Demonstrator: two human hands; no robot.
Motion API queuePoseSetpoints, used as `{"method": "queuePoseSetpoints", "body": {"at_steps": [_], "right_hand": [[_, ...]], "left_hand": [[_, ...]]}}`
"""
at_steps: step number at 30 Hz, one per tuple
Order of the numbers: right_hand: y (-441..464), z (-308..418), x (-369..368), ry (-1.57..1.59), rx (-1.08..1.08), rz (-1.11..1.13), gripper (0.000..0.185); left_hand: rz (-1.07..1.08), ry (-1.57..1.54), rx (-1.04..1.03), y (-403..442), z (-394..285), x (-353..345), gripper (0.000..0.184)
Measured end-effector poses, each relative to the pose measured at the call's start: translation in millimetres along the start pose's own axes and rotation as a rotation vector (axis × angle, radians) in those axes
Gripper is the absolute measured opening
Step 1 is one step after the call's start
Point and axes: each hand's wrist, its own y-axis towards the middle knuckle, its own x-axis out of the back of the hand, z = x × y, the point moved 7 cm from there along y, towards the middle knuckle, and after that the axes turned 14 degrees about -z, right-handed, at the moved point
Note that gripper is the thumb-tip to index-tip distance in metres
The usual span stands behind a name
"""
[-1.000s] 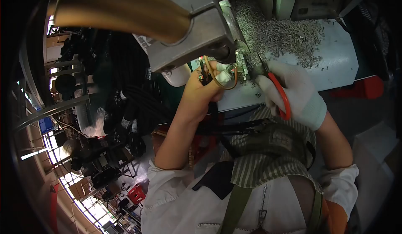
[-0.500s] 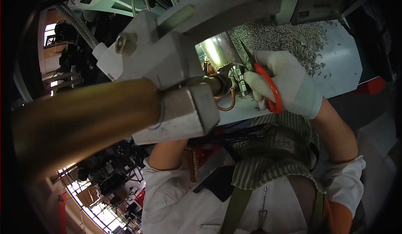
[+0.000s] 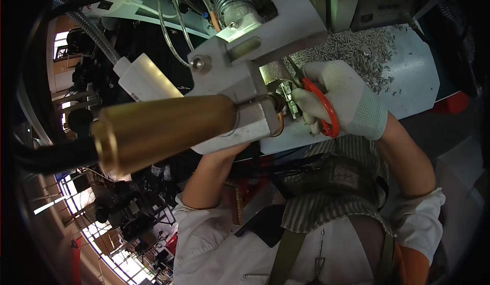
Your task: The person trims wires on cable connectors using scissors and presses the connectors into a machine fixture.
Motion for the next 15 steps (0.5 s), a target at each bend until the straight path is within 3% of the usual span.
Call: {"method": "queuePoseSetpoints", "body": {"at_steps": [1, 3, 6, 9, 10, 12, 15], "right_hand": [[-1, 2, 0, -0.013, 0.004, -0.001, 0.023], [1, 3, 0, -0.027, 0.012, 0.0, 0.022], [2, 1, -1, 0.001, 0.038, 0.026, 0.022], [2, 2, -3, 0.011, 0.017, 0.034, 0.022], [2, 1, -2, 0.005, 0.015, 0.031, 0.022], [2, 1, -2, -0.002, 0.013, 0.026, 0.022], [0, 4, 0, -0.023, 0.017, 0.023, 0.023]], "left_hand": [[0.001, 0.0, -0.002, 2, 2, 1, 0.012], [0.093, 0.435, -0.405, 3, -9, -5, 0.008], [0.054, 0.635, -0.461, 3, -13, 4, 0.006], [0.0, 0.582, -0.477, -3, -16, 4, 0.006], [-0.001, 0.583, -0.478, -1, -14, 6, 0.006], [0.024, 0.258, -0.214, 8, 6, 16, 0.006], [-0.007, 0.01, -0.082, 9, 13, 19, 0.006]]}}
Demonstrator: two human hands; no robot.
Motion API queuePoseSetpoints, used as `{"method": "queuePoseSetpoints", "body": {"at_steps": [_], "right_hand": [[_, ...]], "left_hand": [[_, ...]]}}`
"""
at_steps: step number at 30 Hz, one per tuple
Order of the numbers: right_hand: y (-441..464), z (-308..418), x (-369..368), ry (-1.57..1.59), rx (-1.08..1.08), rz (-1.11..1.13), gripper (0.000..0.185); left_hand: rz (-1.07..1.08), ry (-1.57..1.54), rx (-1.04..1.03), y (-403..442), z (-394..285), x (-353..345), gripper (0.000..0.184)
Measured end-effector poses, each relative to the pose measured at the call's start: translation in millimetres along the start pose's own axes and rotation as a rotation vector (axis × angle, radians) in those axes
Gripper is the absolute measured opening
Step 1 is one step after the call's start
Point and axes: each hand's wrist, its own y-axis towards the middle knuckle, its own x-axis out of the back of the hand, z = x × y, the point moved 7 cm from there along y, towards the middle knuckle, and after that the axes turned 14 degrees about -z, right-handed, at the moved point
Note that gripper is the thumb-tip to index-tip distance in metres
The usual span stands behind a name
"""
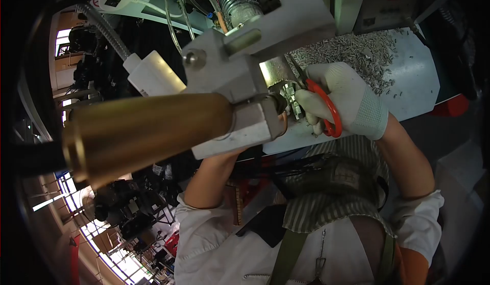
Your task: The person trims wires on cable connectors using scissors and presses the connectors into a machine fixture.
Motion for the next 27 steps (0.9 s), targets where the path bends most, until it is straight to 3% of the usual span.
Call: {"method": "queuePoseSetpoints", "body": {"at_steps": [4, 6, 7, 9, 11, 12, 14, 15, 17, 18, 20, 22, 24, 27], "right_hand": [[-3, -1, 1, -0.04, 0.001, -0.068, 0.023], [-9, -4, 1, -0.041, 0.008, -0.105, 0.024], [-15, -6, 6, -0.059, 0.041, -0.176, 0.024], [-31, -9, 16, -0.077, 0.079, -0.232, 0.024], [-52, -2, 33, -0.349, 0.283, -0.319, 0.025], [-60, -2, 29, -0.35, 0.287, -0.308, 0.025], [-85, 6, 41, -0.837, 0.339, -0.628, 0.028], [-92, 12, 38, -0.844, 0.335, -0.631, 0.028], [-98, 24, 11, -0.472, 0.288, -0.312, 0.03], [-97, 22, 0, -0.28, 0.147, -0.155, 0.028], [-96, 21, -5, -0.284, 0.155, -0.131, 0.027], [-97, 11, -13, -0.286, 0.164, -0.093, 0.026], [-106, 19, -17, -0.281, 0.475, -0.174, 0.02], [-114, 23, -17, -0.436, 0.65, -0.132, 0.015]], "left_hand": [[-0.056, -0.365, 0.196, -6, 0, -5, 0.009], [0.011, 0.101, 0.188, -19, -10, -17, 0.012], [0.012, 0.103, 0.184, -24, -10, -20, 0.012], [-0.144, 0.141, -0.201, -35, -33, -14, 0.014], [-0.088, 0.098, -0.171, -56, -38, -7, 0.014], [-0.018, 0.055, -0.132, -69, -39, -7, 0.015], [0.15, 0.009, -0.008, -96, -35, -17, 0.014], [0.188, 0.254, -0.178, -105, -36, -27, 0.018], [0.352, 0.663, -0.563, -118, -39, -57, 0.035], [0.362, 0.658, -0.565, -122, -41, -63, 0.035], [0.477, 0.869, -0.497, -130, -33, -75, 0.04], [0.47, 0.8, -0.442, -131, -33, -79, 0.04], [0.453, 0.735, -0.384, -131, -34, -78, 0.04], [0.513, 0.693, -0.375, -133, -37, -80, 0.041]]}}
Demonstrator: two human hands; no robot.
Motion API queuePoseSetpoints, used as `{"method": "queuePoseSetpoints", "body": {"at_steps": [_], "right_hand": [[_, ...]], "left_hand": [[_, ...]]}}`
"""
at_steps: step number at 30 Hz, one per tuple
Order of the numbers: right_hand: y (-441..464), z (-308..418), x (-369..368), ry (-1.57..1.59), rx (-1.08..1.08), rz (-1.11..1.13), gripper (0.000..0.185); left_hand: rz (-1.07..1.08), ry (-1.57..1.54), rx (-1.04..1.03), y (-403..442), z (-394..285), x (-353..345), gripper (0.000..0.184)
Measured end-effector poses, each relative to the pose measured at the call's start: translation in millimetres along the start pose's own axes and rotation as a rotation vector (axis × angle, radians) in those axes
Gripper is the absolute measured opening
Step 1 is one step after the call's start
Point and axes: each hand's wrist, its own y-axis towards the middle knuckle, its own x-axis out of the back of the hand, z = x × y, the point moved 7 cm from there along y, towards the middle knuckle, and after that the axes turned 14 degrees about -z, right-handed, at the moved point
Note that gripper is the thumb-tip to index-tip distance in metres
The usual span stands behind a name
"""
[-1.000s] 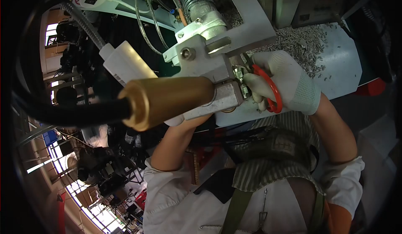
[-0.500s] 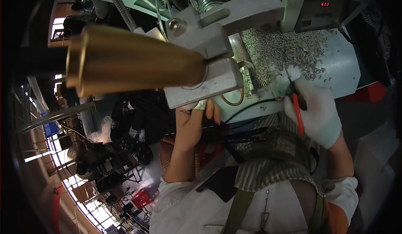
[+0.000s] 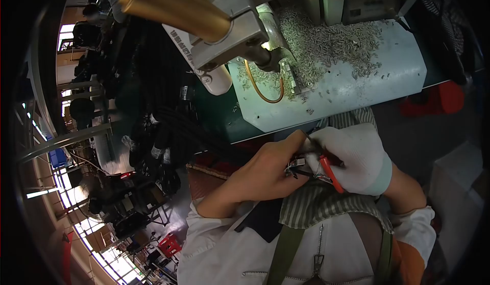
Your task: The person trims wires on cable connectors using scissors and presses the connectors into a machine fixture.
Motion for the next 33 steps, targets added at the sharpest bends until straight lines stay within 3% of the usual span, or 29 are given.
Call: {"method": "queuePoseSetpoints", "body": {"at_steps": [1, 3, 4, 7, 11, 13, 14, 16, 18, 20, 22, 24, 26, 28, 31, 33], "right_hand": [[0, 2, 2, 0.001, 0.0, -0.004, 0.015], [-5, -19, 7, 0.218, -0.498, 0.0, 0.014], [-8, -24, 5, 0.469, -0.787, 0.029, 0.014], [-15, -30, -3, 0.746, -0.865, 0.137, 0.017], [-15, -21, -3, 0.769, -0.907, 0.099, 0.018], [-13, -18, 5, 0.454, -0.764, -0.026, 0.011], [-18, -20, 1, 0.456, -0.761, -0.028, 0.011], [-12, 8, 22, -0.17, 0.0, -0.335, 0.014], [-17, 8, 23, -0.201, 0.002, -0.314, 0.016], [-16, 10, 22, -0.236, 0.0, -0.29, 0.019], [-18, -9, 16, 0.144, -0.384, -0.225, 0.012], [-14, -19, 10, 0.264, -0.456, -0.117, 0.014], [-9, -23, 4, 0.386, -0.523, -0.005, 0.016], [-15, -26, -7, 0.712, -0.844, 0.144, 0.022], [-24, -29, -18, 0.904, -0.982, 0.225, 0.025], [-20, -23, -17, 0.849, -0.918, 0.216, 0.021]], "left_hand": [[0.004, 0.0, -0.01, 0, 0, 1, 0.041], [0.014, 0.006, -0.025, -2, -4, 1, 0.042], [-0.084, 0.017, -0.045, -4, -8, 8, 0.045], [-0.192, 0.077, -0.122, -5, -19, 13, 0.048], [-0.274, 0.077, -0.177, -9, -24, 14, 0.044], [-0.333, 0.002, -0.081, -12, -24, 13, 0.041], [-0.396, -0.074, 0.017, -13, -19, 14, 0.038], [-0.439, -0.142, 0.056, -12, -7, 15, 0.034], [-0.484, -0.211, 0.099, -11, -1, 21, 0.031], [-0.395, -0.238, 0.157, -10, 3, 19, 0.038], [-0.351, -0.249, 0.131, -14, 6, 15, 0.044], [-0.308, -0.258, 0.103, -15, 2, 12, 0.05], [-0.195, -0.055, 0.006, -12, -10, 4, 0.06], [-0.198, 0.026, -0.06, -15, -11, 7, 0.059], [-0.211, 0.109, -0.113, -17, -17, 11, 0.056], [-0.22, 0.112, -0.103, -17, -18, 12, 0.054]]}}
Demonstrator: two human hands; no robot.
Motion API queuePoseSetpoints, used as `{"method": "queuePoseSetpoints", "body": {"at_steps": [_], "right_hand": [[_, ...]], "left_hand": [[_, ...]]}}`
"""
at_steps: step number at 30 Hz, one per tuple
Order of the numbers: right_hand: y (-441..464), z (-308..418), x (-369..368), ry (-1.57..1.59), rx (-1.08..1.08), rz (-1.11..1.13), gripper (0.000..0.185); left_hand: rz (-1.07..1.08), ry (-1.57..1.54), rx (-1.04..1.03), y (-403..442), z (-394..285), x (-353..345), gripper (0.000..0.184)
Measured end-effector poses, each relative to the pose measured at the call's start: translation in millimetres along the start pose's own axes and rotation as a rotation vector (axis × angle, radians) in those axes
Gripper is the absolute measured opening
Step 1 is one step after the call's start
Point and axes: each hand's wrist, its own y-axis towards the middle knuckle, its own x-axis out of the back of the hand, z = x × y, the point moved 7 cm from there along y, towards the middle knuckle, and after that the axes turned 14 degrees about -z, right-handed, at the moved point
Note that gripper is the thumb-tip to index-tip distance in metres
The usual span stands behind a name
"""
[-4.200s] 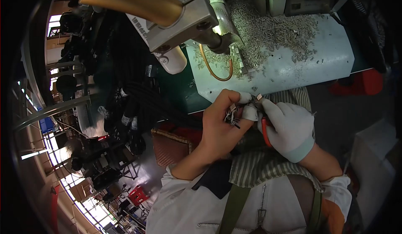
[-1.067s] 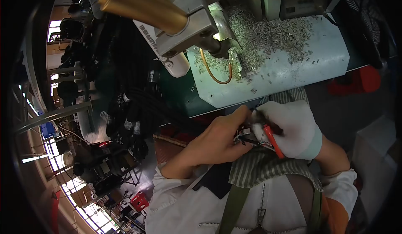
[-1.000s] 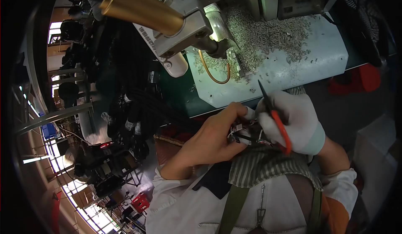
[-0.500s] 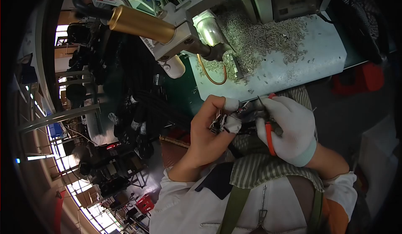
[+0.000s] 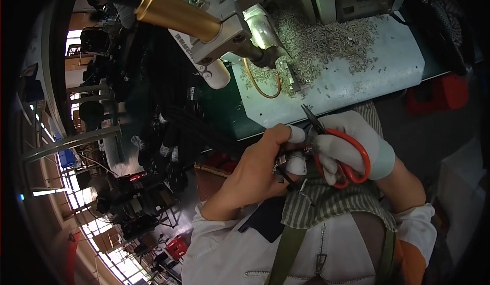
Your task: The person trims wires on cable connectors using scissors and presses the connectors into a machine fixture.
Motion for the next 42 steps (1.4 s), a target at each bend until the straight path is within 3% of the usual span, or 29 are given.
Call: {"method": "queuePoseSetpoints", "body": {"at_steps": [4, 6, 8, 11, 14, 16, 17, 19, 20, 22, 24, 26, 29, 31, 32, 34, 37, 41, 42], "right_hand": [[-5, 13, -2, -0.168, 0.148, -0.063, 0.019], [-5, 11, -1, -0.116, 0.129, -0.032, 0.02], [-5, 11, 0, -0.063, 0.113, -0.002, 0.021], [-4, 8, 1, -0.209, 0.088, -0.03, 0.022], [-4, 8, 0, -0.412, 0.219, -0.035, 0.022], [-8, 23, 4, -0.755, 0.578, -0.13, 0.019], [-6, 22, 6, -0.757, 0.578, -0.131, 0.019], [-6, 18, -2, -0.797, 0.654, 0.032, 0.018], [-5, 20, 0, -0.8, 0.654, 0.031, 0.018], [-1, 2, 2, -0.498, 0.222, 0.163, 0.018], [-3, 3, 2, -0.352, 0.153, 0.115, 0.019], [-3, 5, 3, -0.201, 0.079, 0.063, 0.021], [4, 3, 1, -0.207, 0.069, 0.0, 0.015], [-7, 29, -3, -0.768, 0.854, -0.372, 0.023], [-9, 28, -7, -0.77, 0.857, -0.363, 0.023], [-19, 35, -18, -1.132, 0.998, -0.525, 0.036], [-10, 15, -25, -1.394, 0.892, -0.499, 0.037], [-9, 10, -21, -1.306, 0.855, -0.5, 0.028], [-9, 12, -20, -1.092, 0.864, -0.452, 0.021]], "left_hand": [[-0.041, 0.005, 0.031, -4, 2, 3, 0.048], [-0.027, 0.016, 0.059, -3, 3, 3, 0.046], [-0.021, -0.048, -0.045, 6, -9, 3, 0.044], [-0.034, 0.075, 0.018, 10, -6, 2, 0.044], [0.038, 0.136, 0.014, 11, -6, 4, 0.043], [0.045, 0.137, -0.024, 13, -15, 7, 0.042], [0.048, 0.138, -0.063, 14, -20, 8, 0.041], [0.122, 0.129, -0.062, 17, -16, 7, 0.039], [0.198, 0.122, -0.061, 18, -13, 3, 0.039], [0.213, -0.023, 0.02, 17, 2, 2, 0.039], [0.226, -0.169, 0.095, 14, 7, -3, 0.039], [0.005, -0.485, 0.256, 9, 11, 0, 0.036], [-0.145, -0.237, 0.258, 5, 20, 13, 0.031], [-0.274, -0.285, 0.304, 5, 25, 17, 0.03], [-0.387, -0.335, 0.347, 4, 28, 21, 0.029], [-0.401, -0.285, 0.339, 3, 27, 20, 0.03], [-0.399, -0.224, 0.314, 1, 29, 15, 0.032], [-0.466, -0.235, 0.299, -1, 29, 16, 0.036], [-0.467, -0.236, 0.3, -2, 28, 16, 0.036]]}}
